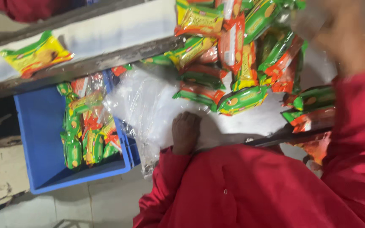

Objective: The person repeatedly picks up small snack packets from a pile on a metal table and places them into a clear plastic bag held open with the left hand. The filled bag is then placed into a blue bin. The process is repeated continuously.

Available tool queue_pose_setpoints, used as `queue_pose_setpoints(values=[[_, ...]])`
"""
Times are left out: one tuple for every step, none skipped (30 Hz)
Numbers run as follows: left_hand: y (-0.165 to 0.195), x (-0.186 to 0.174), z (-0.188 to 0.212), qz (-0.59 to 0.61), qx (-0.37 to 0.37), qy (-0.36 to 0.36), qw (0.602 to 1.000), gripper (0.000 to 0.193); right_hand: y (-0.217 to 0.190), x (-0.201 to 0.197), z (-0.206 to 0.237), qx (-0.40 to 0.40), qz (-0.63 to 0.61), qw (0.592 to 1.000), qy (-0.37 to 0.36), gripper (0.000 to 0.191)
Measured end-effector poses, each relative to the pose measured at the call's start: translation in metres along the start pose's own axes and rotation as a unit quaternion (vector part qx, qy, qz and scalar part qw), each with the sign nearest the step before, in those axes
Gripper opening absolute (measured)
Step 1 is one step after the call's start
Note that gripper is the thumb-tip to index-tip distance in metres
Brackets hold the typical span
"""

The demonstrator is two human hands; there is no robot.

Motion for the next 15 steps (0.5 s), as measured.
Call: queue_pose_setpoints(values=[[-0.004, 0.002, -0.001, -0.004, 0.011, 0.006, 1.0, 0.011, -0.027, 0.007, 0.015, -0.031, -0.058, 0.998, -0.016, 0.03], [-0.007, 0.003, -0.001, -0.009, 0.021, 0.015, 1.0, 0.012, -0.054, 0.013, 0.031, -0.057, -0.113, 0.991, -0.032, 0.029], [-0.008, 0.004, 0.0, -0.003, -0.004, 0.017, 1.0, 0.017, -0.078, 0.02, 0.045, -0.027, -0.158, 0.985, -0.058, 0.024], [-0.009, 0.005, 0.001, 0.003, -0.034, 0.018, 0.999, 0.023, -0.1, 0.026, 0.057, 0.012, -0.164, 0.986, -0.025, 0.021], [-0.007, 0.006, 0.004, 0.009, -0.065, 0.022, 0.998, 0.03, -0.122, 0.036, 0.067, 0.05, -0.169, 0.984, 0.008, 0.018], [-0.002, 0.007, 0.009, -0.058, -0.065, 0.017, 0.996, 0.043, -0.142, 0.043, 0.075, 0.043, -0.156, 0.987, 0.017, 0.018], [0.003, 0.009, 0.012, -0.127, -0.064, 0.013, 0.99, 0.058, -0.159, 0.051, 0.081, 0.034, -0.143, 0.989, 0.032, 0.017], [0.009, 0.01, 0.016, -0.142, -0.071, 0.013, 0.987, 0.045, -0.171, 0.058, 0.081, 0.026, -0.129, 0.99, 0.049, 0.017], [0.015, 0.013, 0.019, -0.155, -0.079, 0.013, 0.985, 0.032, -0.18, 0.064, 0.079, -0.014, -0.161, 0.987, 0.002, 0.021], [0.019, 0.015, 0.022, -0.166, -0.086, 0.012, 0.982, 0.019, -0.189, 0.073, 0.075, -0.053, -0.19, 0.979, -0.046, 0.026], [0.022, 0.016, 0.024, -0.187, -0.076, 0.002, 0.979, 0.016, -0.197, 0.081, 0.073, -0.092, -0.216, 0.967, -0.094, 0.031], [0.024, 0.016, 0.025, -0.206, -0.064, -0.009, 0.976, 0.013, -0.204, 0.092, 0.067, -0.114, -0.195, 0.968, -0.108, 0.034], [0.023, 0.016, 0.026, -0.226, -0.051, -0.022, 0.973, 0.01, -0.209, 0.107, 0.058, -0.136, -0.174, 0.968, -0.12, 0.039], [0.02, 0.013, 0.026, -0.199, -0.061, -0.049, 0.977, 0.007, -0.214, 0.123, 0.048, -0.136, -0.162, 0.967, -0.145, 0.048], [0.015, 0.01, 0.026, -0.173, -0.07, -0.075, 0.98, 0.006, -0.22, 0.139, 0.04, -0.136, -0.151, 0.965, -0.169, 0.059]])
Point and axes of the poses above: each hand's wrist, its own z-axis away from the middle knuckle, its own x-axis out of the palm, y = z × x, the point moved 1 cm from there along -z, towards the middle knuckle, and after that the axes turned 6 degrees about -y, right-handed, at the moved point
